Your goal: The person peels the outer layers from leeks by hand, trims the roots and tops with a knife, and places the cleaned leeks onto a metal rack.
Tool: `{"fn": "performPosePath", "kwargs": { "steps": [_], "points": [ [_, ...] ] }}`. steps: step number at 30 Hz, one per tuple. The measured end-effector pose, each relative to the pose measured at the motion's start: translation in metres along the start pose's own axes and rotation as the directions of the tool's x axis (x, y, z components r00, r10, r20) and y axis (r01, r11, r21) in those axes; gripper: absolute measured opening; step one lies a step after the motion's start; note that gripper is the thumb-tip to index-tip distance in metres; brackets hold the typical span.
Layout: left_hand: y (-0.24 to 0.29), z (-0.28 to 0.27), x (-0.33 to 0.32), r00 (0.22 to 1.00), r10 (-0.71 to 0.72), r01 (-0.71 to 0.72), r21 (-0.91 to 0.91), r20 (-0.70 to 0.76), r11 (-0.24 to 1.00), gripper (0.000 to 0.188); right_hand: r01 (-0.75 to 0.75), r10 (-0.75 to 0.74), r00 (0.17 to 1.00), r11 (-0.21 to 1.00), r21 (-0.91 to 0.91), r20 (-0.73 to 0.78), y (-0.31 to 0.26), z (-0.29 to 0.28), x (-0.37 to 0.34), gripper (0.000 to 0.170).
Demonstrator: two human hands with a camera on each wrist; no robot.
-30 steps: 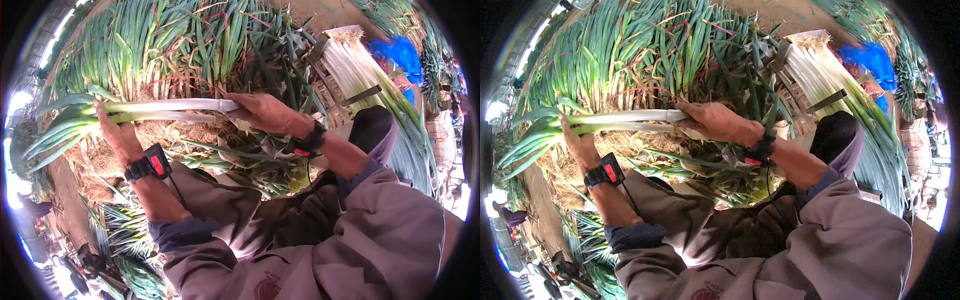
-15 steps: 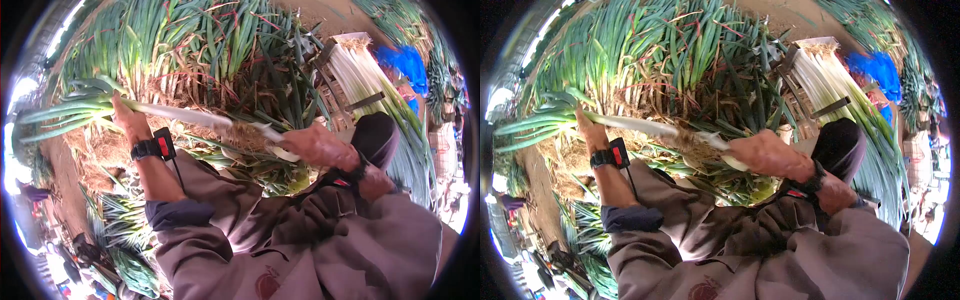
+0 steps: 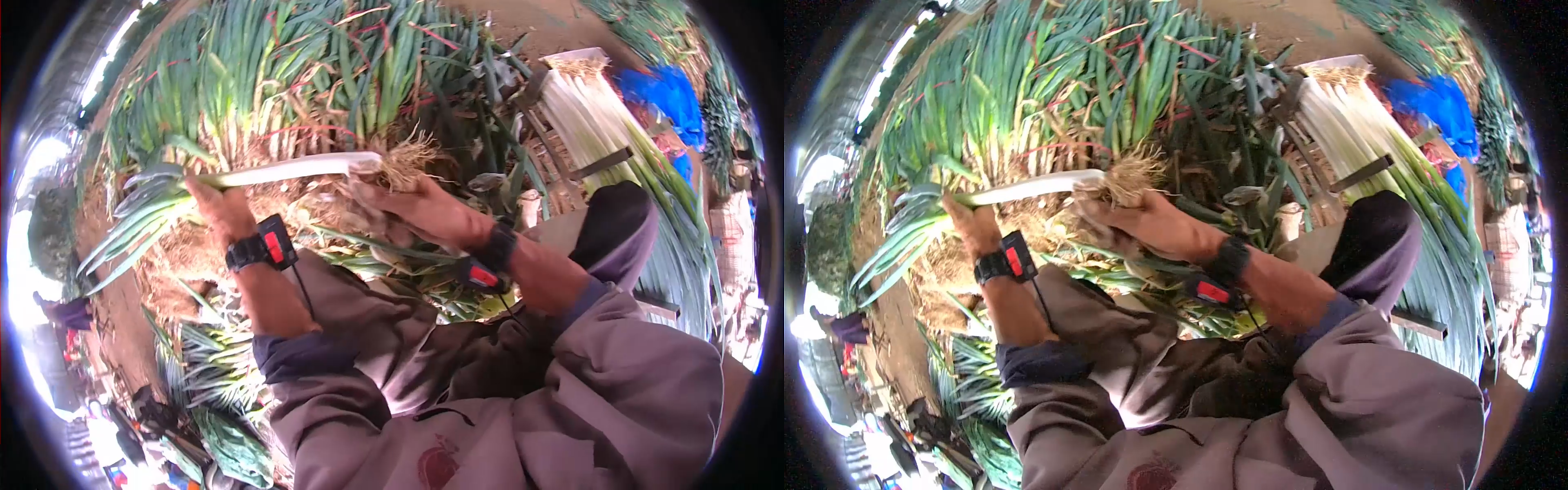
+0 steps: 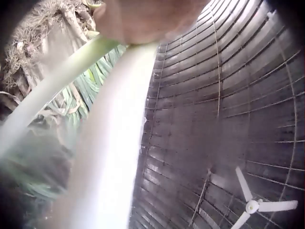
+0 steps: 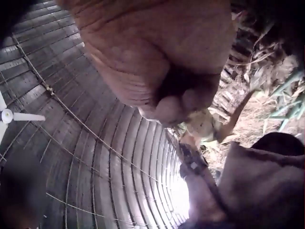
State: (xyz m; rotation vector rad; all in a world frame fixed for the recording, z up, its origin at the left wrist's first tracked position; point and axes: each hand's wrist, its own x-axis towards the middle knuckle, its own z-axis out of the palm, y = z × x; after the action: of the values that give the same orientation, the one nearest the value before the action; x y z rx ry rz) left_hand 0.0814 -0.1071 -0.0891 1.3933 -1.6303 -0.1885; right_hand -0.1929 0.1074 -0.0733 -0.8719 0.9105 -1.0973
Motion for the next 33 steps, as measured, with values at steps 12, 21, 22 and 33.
{"fn": "performPosePath", "kwargs": {
  "steps": [12, 21, 22, 33],
  "points": [
    [0.046, 0.015, 0.023, 0.605, -0.792, 0.410, -0.883, 0.077, 0.228, 0.061, -0.157, 0.132, 0.987, 0.628, -0.762, -0.094, -0.039, -0.040, -0.169, 0.024],
    [0.063, 0.024, 0.001, 0.924, -0.268, 0.275, -0.961, 0.272, -0.027, 0.031, 0.209, -0.542, 0.840, 0.279, -0.937, 0.026, 0.020, -0.121, -0.076, 0.028],
    [0.074, 0.020, -0.006, 0.948, -0.225, 0.251, -0.963, 0.224, 0.100, 0.031, 0.196, -0.224, 0.968, 0.373, -0.907, 0.117, 0.048, -0.120, -0.053, 0.034],
    [0.092, 0.039, 0.008, 0.867, -0.285, 0.394, -0.913, 0.409, -0.111, 0.031, 0.305, -0.309, 0.950, 0.871, 0.386, -0.052, 0.014, 0.000, 0.095, 0.052]
  ]
}}
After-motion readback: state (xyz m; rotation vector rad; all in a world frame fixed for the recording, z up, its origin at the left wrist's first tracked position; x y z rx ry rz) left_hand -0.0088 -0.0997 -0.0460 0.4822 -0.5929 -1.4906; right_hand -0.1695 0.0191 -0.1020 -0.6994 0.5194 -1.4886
